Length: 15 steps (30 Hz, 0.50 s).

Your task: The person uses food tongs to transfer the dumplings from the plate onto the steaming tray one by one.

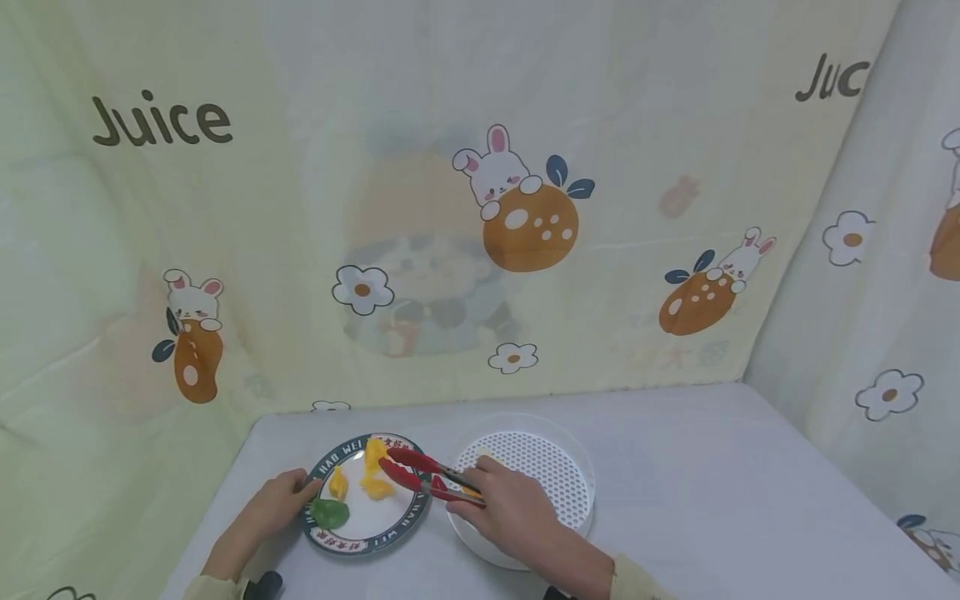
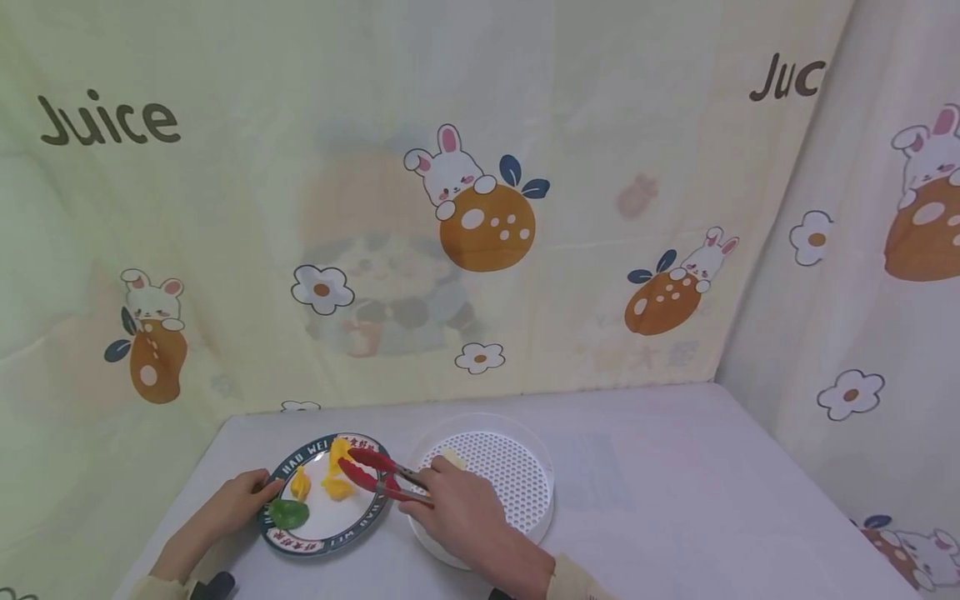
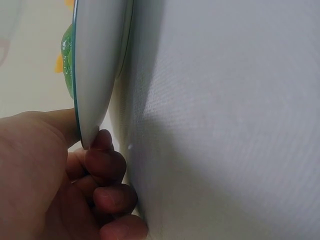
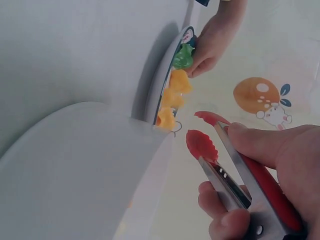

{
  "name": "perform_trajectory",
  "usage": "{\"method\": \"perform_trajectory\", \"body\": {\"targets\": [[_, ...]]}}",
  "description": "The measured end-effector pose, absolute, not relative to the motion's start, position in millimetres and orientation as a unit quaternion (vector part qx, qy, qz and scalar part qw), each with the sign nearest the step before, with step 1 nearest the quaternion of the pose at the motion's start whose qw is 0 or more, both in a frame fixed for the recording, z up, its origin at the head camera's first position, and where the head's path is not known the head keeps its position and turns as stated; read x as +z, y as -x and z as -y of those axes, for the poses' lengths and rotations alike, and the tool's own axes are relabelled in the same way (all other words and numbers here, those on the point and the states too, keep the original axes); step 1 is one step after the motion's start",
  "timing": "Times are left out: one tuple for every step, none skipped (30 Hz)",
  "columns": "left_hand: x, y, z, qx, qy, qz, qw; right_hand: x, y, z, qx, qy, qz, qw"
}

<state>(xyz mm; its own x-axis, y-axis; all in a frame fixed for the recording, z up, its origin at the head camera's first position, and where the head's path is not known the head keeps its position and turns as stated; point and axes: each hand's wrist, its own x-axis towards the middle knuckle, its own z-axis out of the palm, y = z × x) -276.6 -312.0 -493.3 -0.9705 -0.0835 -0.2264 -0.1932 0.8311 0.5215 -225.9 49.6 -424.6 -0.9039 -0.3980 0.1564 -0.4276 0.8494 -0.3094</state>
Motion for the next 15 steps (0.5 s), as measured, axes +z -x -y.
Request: {"method": "perform_trajectory", "body": {"targets": [[-493.0, 276.6, 312.1, 0.281, 0.074, -0.952, 0.097, -425.3, 226.4, -49.9, 0.171, -0.215, 0.96, 0.044], [-492.7, 276.5, 312.3, 0.281, 0.074, -0.952, 0.098, -426.1, 226.8, -50.1, 0.172, -0.215, 0.96, 0.043], [-492.7, 276.6, 312.5, 0.281, 0.074, -0.952, 0.097, -426.7, 227.2, -50.2, 0.173, -0.215, 0.96, 0.041], [-492.6, 276.5, 312.6, 0.281, 0.075, -0.952, 0.097, -427.2, 227.6, -50.2, 0.173, -0.215, 0.96, 0.04], [-492.6, 276.5, 312.7, 0.281, 0.075, -0.952, 0.097, -427.8, 228.0, -50.1, 0.174, -0.216, 0.96, 0.04], [-492.8, 276.5, 312.9, 0.281, 0.074, -0.952, 0.096, -428.3, 228.1, -50.0, 0.174, -0.217, 0.96, 0.039], [-492.9, 276.4, 312.9, 0.281, 0.074, -0.952, 0.096, -428.6, 228.1, -49.7, 0.174, -0.217, 0.96, 0.038], [-493.0, 276.3, 313.0, 0.281, 0.074, -0.952, 0.096, -429.0, 228.0, -49.4, 0.173, -0.218, 0.96, 0.037], [-493.1, 276.2, 312.9, 0.282, 0.074, -0.952, 0.095, -429.4, 228.0, -49.1, 0.173, -0.219, 0.96, 0.037], [-493.1, 276.1, 312.8, 0.283, 0.074, -0.952, 0.095, -429.8, 228.0, -48.7, 0.174, -0.22, 0.959, 0.036], [-493.2, 276.0, 312.8, 0.283, 0.074, -0.951, 0.096, -430.3, 228.0, -48.4, 0.174, -0.22, 0.959, 0.036], [-493.2, 276.0, 312.6, 0.284, 0.074, -0.951, 0.095, -430.5, 228.0, -48.0, 0.176, -0.22, 0.959, 0.035], [-493.2, 275.9, 312.5, 0.285, 0.073, -0.951, 0.095, -430.8, 228.0, -47.6, 0.177, -0.22, 0.959, 0.035], [-493.1, 275.9, 312.3, 0.285, 0.073, -0.951, 0.094, -431.1, 228.1, -47.3, 0.179, -0.22, 0.958, 0.035], [-492.8, 275.7, 312.1, 0.286, 0.072, -0.951, 0.094, -431.4, 228.1, -46.9, 0.18, -0.221, 0.958, 0.034]]}}
